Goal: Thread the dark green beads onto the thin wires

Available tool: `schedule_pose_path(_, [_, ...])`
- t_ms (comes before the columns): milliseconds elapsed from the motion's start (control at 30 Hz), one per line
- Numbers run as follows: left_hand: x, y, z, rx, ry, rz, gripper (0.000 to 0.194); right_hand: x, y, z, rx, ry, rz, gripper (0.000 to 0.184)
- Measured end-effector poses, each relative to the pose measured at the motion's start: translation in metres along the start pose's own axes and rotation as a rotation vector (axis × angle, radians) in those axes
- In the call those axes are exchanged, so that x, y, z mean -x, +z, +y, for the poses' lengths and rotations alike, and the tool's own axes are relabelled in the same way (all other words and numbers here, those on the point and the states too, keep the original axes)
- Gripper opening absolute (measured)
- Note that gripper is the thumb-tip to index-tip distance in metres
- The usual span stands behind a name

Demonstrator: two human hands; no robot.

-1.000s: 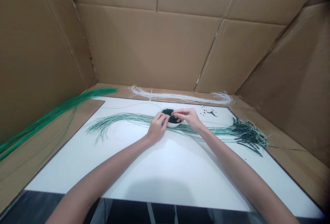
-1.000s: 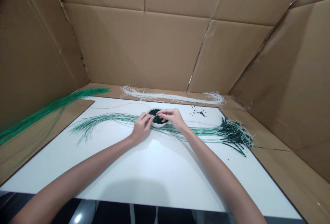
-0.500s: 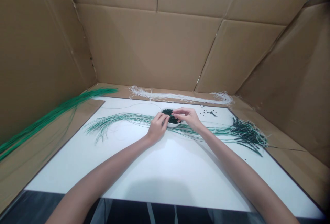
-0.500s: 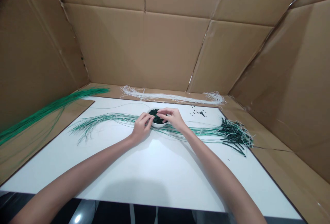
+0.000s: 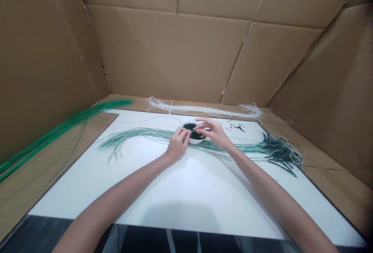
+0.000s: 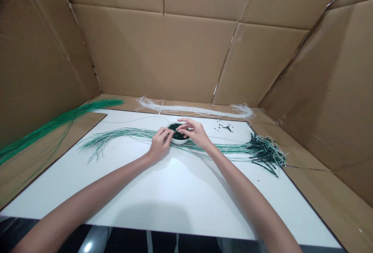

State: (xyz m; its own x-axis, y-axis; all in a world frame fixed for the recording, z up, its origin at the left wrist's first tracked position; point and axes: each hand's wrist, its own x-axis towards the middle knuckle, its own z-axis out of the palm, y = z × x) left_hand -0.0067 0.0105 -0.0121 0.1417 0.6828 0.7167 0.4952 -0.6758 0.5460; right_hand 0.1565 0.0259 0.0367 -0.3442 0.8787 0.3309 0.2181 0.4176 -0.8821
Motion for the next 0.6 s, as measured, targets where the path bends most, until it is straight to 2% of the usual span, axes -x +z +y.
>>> schedule_pose_path(200, [0.0, 0.0, 0.0, -0.008, 0.005, -0.001, 0.018, 0.0, 0.001, 0.001, 0.028, -0.006, 0.012, 0.043])
schedule_pose_path(433, [0.001, 0.0, -0.001, -0.004, 0.021, -0.008, 0.018, 0.0, 0.005, -0.001, 0.253, -0.06, 0.049, 0.038])
schedule_pose_path(500, [0.001, 0.001, -0.001, 0.0, -0.001, 0.004, 0.018, -0.002, 0.001, -0.001, 0.299, -0.053, 0.001, 0.037])
schedule_pose_path(600, [0.0, 0.001, -0.002, 0.008, -0.027, 0.026, 0.018, -0.012, -0.006, 0.004, 0.468, -0.01, -0.174, 0.025])
